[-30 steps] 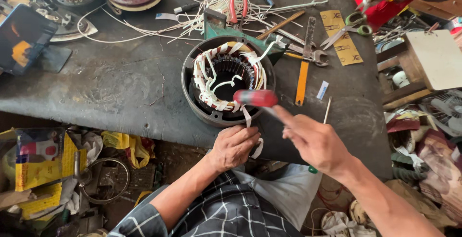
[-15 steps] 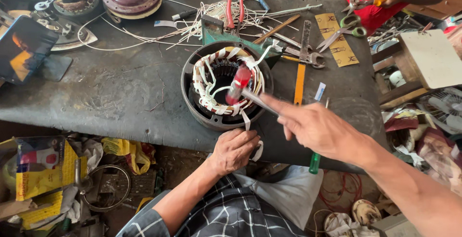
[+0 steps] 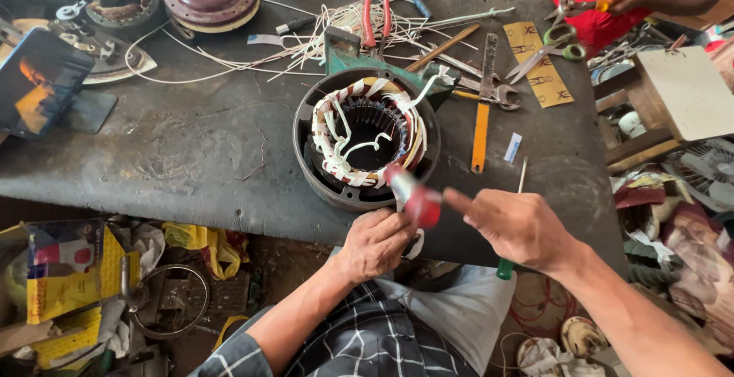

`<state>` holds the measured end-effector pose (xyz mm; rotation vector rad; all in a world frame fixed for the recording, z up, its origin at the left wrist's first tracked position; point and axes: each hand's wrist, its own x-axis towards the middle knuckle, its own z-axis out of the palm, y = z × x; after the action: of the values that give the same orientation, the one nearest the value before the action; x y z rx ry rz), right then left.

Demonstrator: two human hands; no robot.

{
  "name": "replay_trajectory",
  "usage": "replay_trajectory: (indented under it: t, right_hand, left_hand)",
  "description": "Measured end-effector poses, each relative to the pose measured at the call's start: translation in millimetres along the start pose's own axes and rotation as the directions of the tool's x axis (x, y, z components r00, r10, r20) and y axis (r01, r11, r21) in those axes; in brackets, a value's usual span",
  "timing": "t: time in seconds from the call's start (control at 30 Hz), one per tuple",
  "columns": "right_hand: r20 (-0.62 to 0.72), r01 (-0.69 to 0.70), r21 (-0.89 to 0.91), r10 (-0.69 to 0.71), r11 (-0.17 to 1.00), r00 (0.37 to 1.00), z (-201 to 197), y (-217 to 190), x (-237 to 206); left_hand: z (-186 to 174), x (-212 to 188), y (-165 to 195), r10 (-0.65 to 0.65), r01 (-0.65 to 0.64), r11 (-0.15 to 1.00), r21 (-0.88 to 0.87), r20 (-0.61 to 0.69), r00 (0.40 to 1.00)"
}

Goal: The person wraps white insulating tape around the copper windings of a motor stator held in a bench vise. They repeatedly pull the tape, press it into place, and use a small hammer to tap the tape and windings. The person also adjusts the tape and windings by hand throughout the clip.

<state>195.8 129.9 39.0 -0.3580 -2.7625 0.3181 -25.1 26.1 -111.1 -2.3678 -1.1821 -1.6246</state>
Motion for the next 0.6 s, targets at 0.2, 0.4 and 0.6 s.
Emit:
replay_trajectory:
  t: [0.2,0.4,0.6]
  right_hand:
    - [0.064,0.243,-0.296,-0.234,0.924,0.97,6.6,8.6,-3.8]
    - [0.05,0.245,-0.281,-0.241,0.928,0.969,5.3,6.5,-0.1]
    - [0.037,0.323,-0.229,-0.323,0.918,0.946,-0.4,7.5,4.8]
  left_hand:
    - [6.7,-10.4,-8.6,0.056,-0.066,0.99,-0.122,-0.086,0.995]
    - [11.1,-13.4,-8.7,0.051,-0.059,0.993,-0.104,-0.077,0.996]
    - [8.1,-11.2,-10.4,0.049,-0.058,0.993,-0.107,-0.088,0.995]
